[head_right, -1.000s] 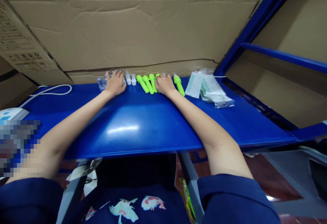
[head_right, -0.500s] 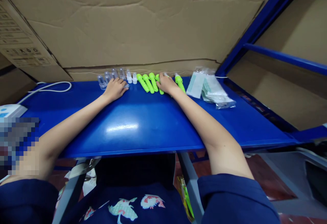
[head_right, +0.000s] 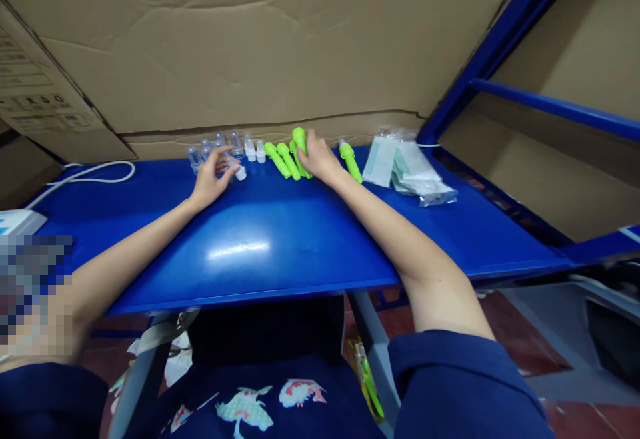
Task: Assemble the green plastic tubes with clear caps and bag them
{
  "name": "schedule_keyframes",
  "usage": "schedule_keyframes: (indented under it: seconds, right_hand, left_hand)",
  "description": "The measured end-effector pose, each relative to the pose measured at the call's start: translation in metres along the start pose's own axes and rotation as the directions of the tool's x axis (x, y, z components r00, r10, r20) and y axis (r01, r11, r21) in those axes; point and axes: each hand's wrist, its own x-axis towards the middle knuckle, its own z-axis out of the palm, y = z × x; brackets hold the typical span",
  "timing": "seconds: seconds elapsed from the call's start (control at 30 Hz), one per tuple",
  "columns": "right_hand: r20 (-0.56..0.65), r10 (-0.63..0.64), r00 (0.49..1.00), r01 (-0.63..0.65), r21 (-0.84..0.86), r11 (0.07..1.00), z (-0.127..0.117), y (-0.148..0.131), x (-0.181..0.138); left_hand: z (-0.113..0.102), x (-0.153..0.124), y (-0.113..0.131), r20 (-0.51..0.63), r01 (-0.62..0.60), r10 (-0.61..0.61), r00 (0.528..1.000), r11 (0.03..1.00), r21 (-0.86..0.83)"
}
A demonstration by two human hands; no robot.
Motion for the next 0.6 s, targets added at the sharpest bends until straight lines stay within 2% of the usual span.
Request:
schedule_keyframes:
  seconds: [0.13,0.27,0.4,0.6]
  right_hand:
    - [-0.008,-0.197,0.98,0.196,0.163,0.967,0.009,-0.029,-0.013]
    - [0.092,-0.29,0.952,0.254,0.286,0.924,0.021,-0.059,-0.034]
    - [0.099,-0.381,0.919,0.332,0.329,0.884,0.029,-0.067,-0.045]
    - [0.004,-0.567,0.824,0.54,0.302,0.786,0.044,-0.056,-0.042]
  left_hand:
    - [0.002,0.001,-0.016,-0.158,0.11,-0.134,0.978,0.982,-0.156]
    - [0.002,0.003,-0.027,-0.275,0.162,-0.225,0.935,0.959,-0.234]
    - [0.004,0.002,-0.032,-0.273,0.173,-0.24,0.931,0.953,-0.248]
    - [0.008,0.001,-0.033,-0.245,0.168,-0.249,0.937,0.936,-0.309]
